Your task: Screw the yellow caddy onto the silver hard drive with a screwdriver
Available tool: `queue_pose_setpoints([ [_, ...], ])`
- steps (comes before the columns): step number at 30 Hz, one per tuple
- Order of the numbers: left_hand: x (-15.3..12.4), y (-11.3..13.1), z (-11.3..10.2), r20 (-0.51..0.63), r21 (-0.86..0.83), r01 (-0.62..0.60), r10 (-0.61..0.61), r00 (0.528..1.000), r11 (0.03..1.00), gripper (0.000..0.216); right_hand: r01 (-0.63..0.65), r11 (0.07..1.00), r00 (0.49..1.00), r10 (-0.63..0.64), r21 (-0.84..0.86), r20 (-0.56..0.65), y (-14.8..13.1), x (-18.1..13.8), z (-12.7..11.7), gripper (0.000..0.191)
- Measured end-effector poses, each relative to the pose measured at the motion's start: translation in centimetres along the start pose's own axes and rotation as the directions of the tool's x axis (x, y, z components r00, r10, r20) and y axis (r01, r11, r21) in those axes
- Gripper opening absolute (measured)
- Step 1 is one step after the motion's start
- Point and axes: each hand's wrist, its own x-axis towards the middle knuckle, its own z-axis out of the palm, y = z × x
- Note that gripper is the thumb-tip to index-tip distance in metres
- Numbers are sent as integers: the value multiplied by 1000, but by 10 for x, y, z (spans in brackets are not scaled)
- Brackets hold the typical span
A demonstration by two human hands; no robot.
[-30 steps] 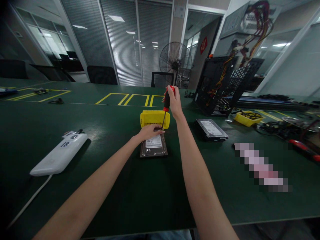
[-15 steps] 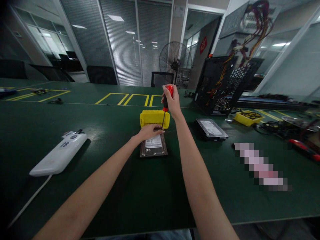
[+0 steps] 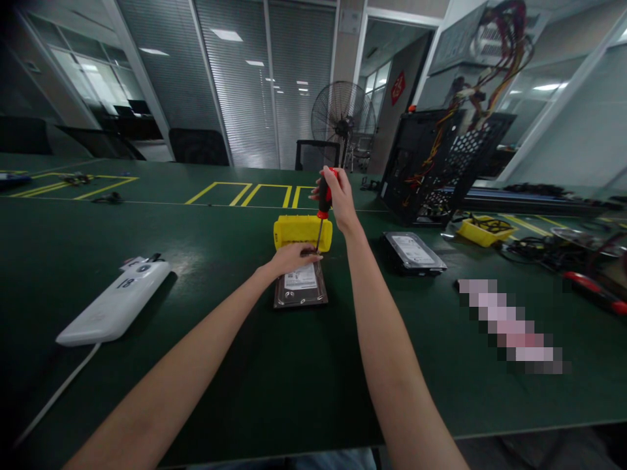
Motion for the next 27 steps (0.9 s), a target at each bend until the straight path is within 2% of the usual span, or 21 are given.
queue_pose_setpoints([
  [11, 3, 1, 1, -11, 36, 5, -5, 1000, 999, 56, 56, 990, 998, -53, -131, 20, -2, -2, 4, 40],
  [18, 1, 2, -1, 1, 37, 17, -17, 1000, 999, 57, 50, 990, 999, -50, -136, 0, -1, 0, 1, 44],
  [24, -1, 4, -2, 3, 36, 13, -13, 1000, 999, 57, 58, 984, 998, -51, -170, 45, -2, -1, 3, 51],
  [27, -1, 4, -3, 20, 35, 14, -14, 1000, 999, 58, 69, 983, 998, -71, -171, -2, 1, 0, 3, 47],
])
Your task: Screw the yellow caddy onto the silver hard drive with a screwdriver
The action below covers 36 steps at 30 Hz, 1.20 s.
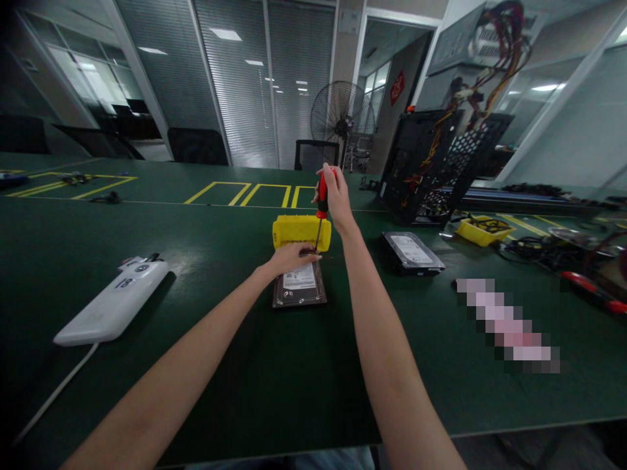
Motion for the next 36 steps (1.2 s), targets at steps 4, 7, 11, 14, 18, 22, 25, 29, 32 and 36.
queue_pose_setpoints([
  [4, 0, -1, 1, -19, -16, -2, 2, 1000, 1000, 58, 44, 999, 987, -44, -4, -157, 4, 2, -3, 41],
  [7, 0, -3, 2, -21, -22, -5, 5, 1000, 1000, 58, 15, 999, 986, -10, 29, -168, 2, 1, -4, 39],
  [11, 0, -4, 3, -33, -14, -10, 9, 999, 1000, 59, -28, 997, 992, 36, 67, -120, -5, -2, -3, 37],
  [14, 1, -3, 3, -33, 7, -6, 6, 999, 1000, 60, -31, 995, 994, 41, 99, -102, -5, -2, -2, 37],
  [18, 1, -2, 2, -36, -3, -7, 7, 999, 1000, 60, -49, 988, 996, 59, 145, -70, 2, 1, -4, 40],
  [22, 0, -2, 1, -35, -9, -12, 12, 999, 1000, 58, -72, 992, 993, 82, 108, -87, 3, 0, -3, 41],
  [25, -1, -1, 0, -33, -5, -1, 1, 999, 1000, 57, -73, 989, 992, 85, 130, -93, 0, -2, -1, 45],
  [29, -1, 1, 0, -46, -14, 0, -1, 999, 1000, 55, -74, 989, 994, 84, 128, -74, 0, -2, -2, 41],
  [32, -2, 1, -1, -27, -14, 4, -5, 1000, 1000, 55, -63, 990, 997, 69, 129, -39, 4, 1, -4, 42],
  [36, -2, 0, -1, -21, -21, 0, 0, 1000, 1000, 56, -53, 993, 999, 53, 105, 5, 5, 1, -5, 41],
])
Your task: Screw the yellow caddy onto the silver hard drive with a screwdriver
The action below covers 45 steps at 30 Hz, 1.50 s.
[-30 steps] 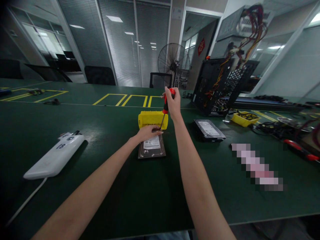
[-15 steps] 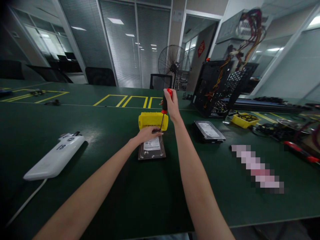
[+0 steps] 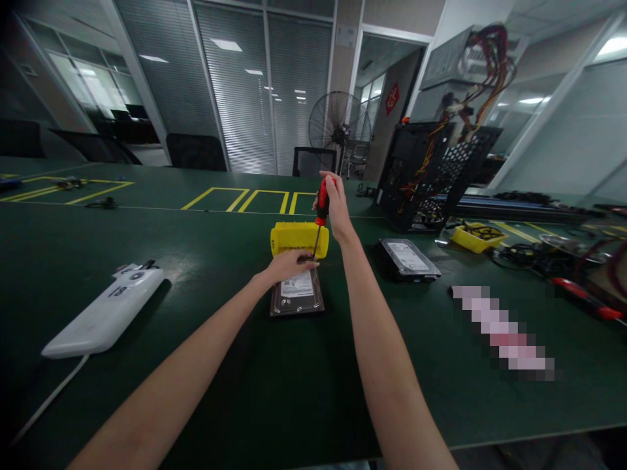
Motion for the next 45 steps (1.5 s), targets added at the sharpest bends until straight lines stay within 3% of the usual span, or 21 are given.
queue_pose_setpoints([
  [3, 1, -2, 1, -15, -6, -13, 13, 1000, 1000, 55, -13, 1000, 1000, 13, 24, -4, -4, -2, 3, 37],
  [8, 4, -4, 4, -8, 44, 6, -6, 1000, 999, 56, -10, 1000, 994, 11, 9, -112, -11, -6, 7, 42],
  [19, 3, -2, 1, -3, 19, 1, -1, 1000, 1000, 58, -73, 990, 997, 70, 124, 31, -5, 2, 1, 40],
  [29, 2, -3, 2, 2, -8, 1, -1, 1000, 1000, 57, -5, 997, 999, 9, 76, -51, -13, -6, 10, 35],
  [37, 4, -4, 2, -6, 18, -5, 5, 1000, 1000, 58, -16, 996, 996, 9, 84, 84, -12, -4, 5, 35],
  [45, 6, -5, 3, -20, 0, 11, -11, 1000, 1000, 52, -32, 998, 999, 32, 47, -5, -18, -6, 18, 41],
])
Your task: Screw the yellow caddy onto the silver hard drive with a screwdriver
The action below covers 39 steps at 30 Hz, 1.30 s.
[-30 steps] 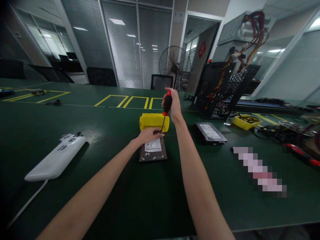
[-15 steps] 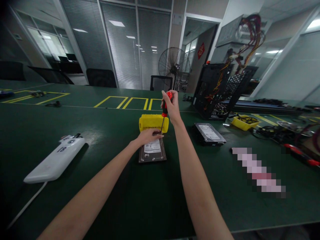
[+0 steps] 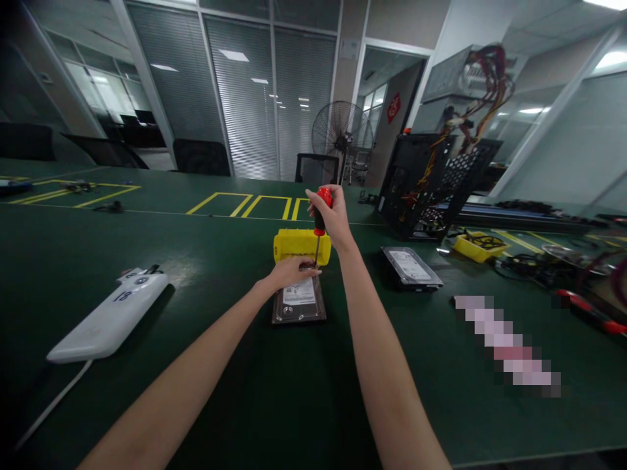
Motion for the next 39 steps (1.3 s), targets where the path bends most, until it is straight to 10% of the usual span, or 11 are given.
queue_pose_setpoints([
  [39, -5, 4, -4, 31, 17, -14, 14, 999, 1000, 56, -15, 1000, 997, 17, -25, 75, 6, 5, -10, 37],
])
